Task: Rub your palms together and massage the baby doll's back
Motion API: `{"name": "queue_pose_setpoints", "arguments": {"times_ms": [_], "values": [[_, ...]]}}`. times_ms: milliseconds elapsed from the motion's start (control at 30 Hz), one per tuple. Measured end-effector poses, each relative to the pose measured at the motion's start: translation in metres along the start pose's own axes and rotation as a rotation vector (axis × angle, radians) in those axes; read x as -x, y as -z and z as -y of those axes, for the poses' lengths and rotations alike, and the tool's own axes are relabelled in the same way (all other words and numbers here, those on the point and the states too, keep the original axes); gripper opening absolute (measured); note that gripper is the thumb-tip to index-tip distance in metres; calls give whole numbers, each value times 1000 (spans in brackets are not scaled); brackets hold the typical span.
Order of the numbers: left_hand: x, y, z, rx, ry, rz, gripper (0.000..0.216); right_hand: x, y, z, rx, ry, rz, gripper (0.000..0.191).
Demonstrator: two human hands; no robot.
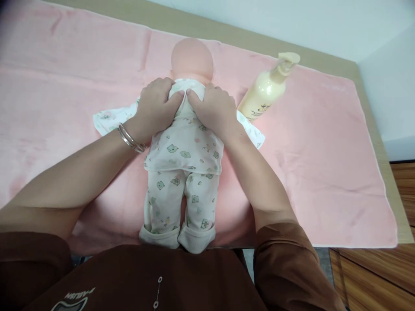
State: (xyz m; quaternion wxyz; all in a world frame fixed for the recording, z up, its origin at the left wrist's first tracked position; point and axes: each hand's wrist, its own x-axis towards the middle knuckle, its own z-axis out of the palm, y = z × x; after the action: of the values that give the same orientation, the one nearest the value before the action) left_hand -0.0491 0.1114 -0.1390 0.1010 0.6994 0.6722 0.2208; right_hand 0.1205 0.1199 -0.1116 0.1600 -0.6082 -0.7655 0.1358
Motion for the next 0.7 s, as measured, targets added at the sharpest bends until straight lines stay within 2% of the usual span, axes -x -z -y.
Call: {"name": "queue_pose_setpoints", "arguments": {"times_ms": [267, 400, 533, 700], "values": [[4, 4, -4, 13, 28, 34, 43, 0, 8, -6, -3, 47, 80, 60], [8, 9, -7, -3, -5, 27, 39, 3, 13, -6, 18, 64, 110, 62], [3, 12, -3, 69, -57, 26, 36, 21, 18, 9, 171, 47, 104, 57], [-2, 14, 1, 70, -38, 72, 31, 49, 21, 32, 423, 252, -8, 44]]}}
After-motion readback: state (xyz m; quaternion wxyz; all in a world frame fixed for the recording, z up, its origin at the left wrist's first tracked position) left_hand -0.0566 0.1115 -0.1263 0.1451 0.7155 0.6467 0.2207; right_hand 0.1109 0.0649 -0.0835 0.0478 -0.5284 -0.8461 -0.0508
